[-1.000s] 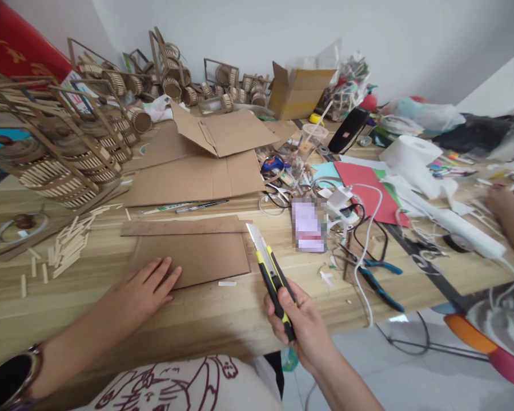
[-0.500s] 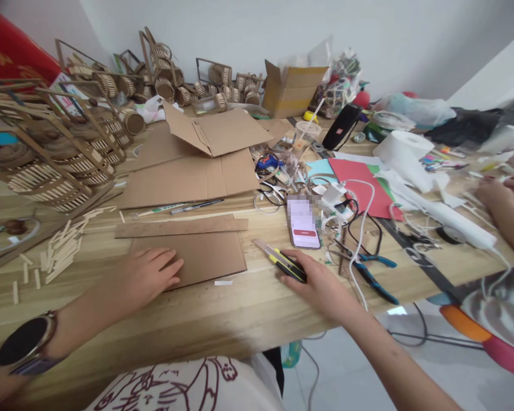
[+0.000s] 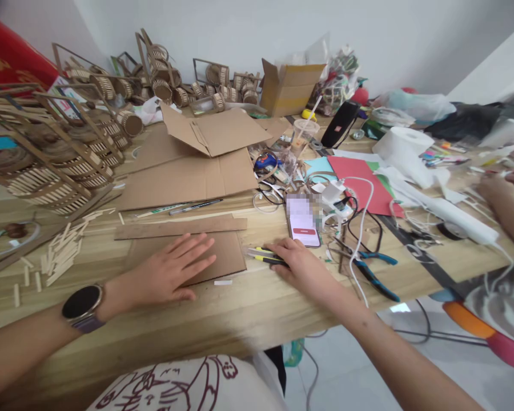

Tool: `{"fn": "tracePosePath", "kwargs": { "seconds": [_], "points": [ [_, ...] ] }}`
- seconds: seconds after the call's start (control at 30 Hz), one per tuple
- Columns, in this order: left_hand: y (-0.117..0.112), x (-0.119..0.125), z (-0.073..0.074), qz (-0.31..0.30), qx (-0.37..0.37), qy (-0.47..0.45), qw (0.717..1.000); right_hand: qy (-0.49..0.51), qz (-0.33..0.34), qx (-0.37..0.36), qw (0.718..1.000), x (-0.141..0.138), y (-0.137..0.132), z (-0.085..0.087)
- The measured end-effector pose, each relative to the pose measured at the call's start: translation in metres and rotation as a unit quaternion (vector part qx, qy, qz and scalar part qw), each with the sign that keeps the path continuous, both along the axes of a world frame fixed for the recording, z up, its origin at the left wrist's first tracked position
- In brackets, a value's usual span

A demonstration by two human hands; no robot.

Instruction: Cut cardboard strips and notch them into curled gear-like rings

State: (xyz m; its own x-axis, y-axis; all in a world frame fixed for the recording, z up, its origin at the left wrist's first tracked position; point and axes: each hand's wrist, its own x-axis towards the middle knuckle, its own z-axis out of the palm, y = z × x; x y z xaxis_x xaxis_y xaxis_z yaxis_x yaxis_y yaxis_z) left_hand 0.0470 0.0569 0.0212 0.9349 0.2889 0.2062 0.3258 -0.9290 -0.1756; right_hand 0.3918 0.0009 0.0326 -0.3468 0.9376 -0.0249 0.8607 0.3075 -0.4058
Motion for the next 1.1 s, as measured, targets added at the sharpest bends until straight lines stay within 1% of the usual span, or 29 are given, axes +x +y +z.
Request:
{"fn": "tracePosePath", "kwargs": {
  "seconds": [0.1,0.23,0.47,0.73,0.9,1.1],
  "points": [
    [-0.004,0.000,-0.007,-0.002,-0.009,0.008,1.000,0.013,0.011,0.006,1.000,-0.001,0.001,0.000],
    [-0.002,0.001,-0.012,0.023,-0.018,0.012,1.000,0.018,0.022,0.016,0.999,-0.002,0.003,-0.001],
    [0.007,0.002,-0.012,0.056,-0.037,0.035,0.997,0.016,0.026,0.022,0.999,-0.006,0.011,-0.004],
    [0.008,0.002,-0.014,0.057,-0.082,0.046,0.994,0.037,0.039,0.043,0.998,-0.001,0.013,-0.013],
    [0.008,0.002,-0.012,0.061,-0.100,0.049,0.992,0.035,0.042,0.050,0.997,-0.001,0.014,-0.013],
    [0.008,0.001,-0.011,0.060,-0.118,0.050,0.990,0.039,0.038,0.030,0.998,-0.003,0.014,-0.011]
  ]
}}
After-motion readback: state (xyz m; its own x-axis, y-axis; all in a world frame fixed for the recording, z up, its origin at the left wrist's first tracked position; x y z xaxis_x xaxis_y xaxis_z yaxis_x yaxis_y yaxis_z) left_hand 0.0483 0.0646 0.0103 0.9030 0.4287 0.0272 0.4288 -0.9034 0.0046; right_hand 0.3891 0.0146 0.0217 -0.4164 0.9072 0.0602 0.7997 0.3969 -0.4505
